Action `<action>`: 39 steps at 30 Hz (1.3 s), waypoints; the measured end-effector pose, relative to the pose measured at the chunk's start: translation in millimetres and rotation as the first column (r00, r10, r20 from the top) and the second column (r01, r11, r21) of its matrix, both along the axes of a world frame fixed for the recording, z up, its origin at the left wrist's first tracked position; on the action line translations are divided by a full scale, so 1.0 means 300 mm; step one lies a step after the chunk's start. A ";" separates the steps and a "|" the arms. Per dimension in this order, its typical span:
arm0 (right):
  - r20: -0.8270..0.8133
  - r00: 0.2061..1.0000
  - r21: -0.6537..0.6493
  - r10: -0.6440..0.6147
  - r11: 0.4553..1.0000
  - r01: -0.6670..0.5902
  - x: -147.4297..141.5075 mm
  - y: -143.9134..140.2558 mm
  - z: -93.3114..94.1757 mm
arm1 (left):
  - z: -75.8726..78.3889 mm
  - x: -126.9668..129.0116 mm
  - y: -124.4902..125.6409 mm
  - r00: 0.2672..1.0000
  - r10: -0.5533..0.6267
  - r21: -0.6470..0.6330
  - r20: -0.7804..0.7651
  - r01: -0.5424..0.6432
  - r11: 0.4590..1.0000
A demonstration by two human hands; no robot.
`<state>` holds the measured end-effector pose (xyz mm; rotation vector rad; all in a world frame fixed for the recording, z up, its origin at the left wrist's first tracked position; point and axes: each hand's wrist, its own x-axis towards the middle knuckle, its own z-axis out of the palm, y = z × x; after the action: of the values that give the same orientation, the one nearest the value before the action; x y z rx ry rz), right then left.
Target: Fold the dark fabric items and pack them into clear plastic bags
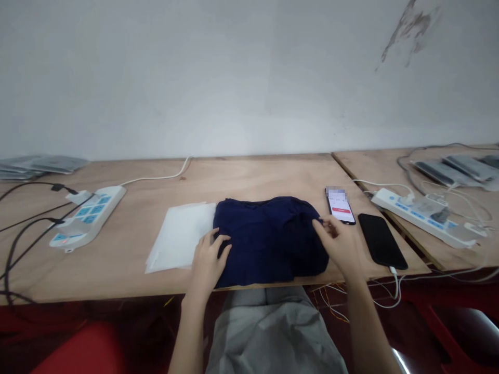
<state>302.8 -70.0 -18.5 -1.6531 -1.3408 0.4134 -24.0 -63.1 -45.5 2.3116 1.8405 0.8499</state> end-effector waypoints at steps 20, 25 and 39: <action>0.448 0.875 0.084 0.182 0.966 -0.244 0.094 -0.100 -0.107 | 0.015 0.015 0.012 0.998 0.054 0.005 -0.040 -0.054 0.999; 0.366 0.925 0.200 0.100 0.963 -0.183 0.094 -0.051 -0.031 | 0.086 0.026 0.030 0.989 0.002 0.158 0.146 -0.025 0.987; -0.011 1.000 0.507 -0.029 0.861 0.031 0.049 0.072 0.427 | 0.551 0.034 0.145 0.725 -0.112 0.203 0.680 -0.040 0.978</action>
<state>317.4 -48.4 109.6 -1.2252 -1.2821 0.0289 -14.0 -19.6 119.8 1.7126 1.4035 1.6767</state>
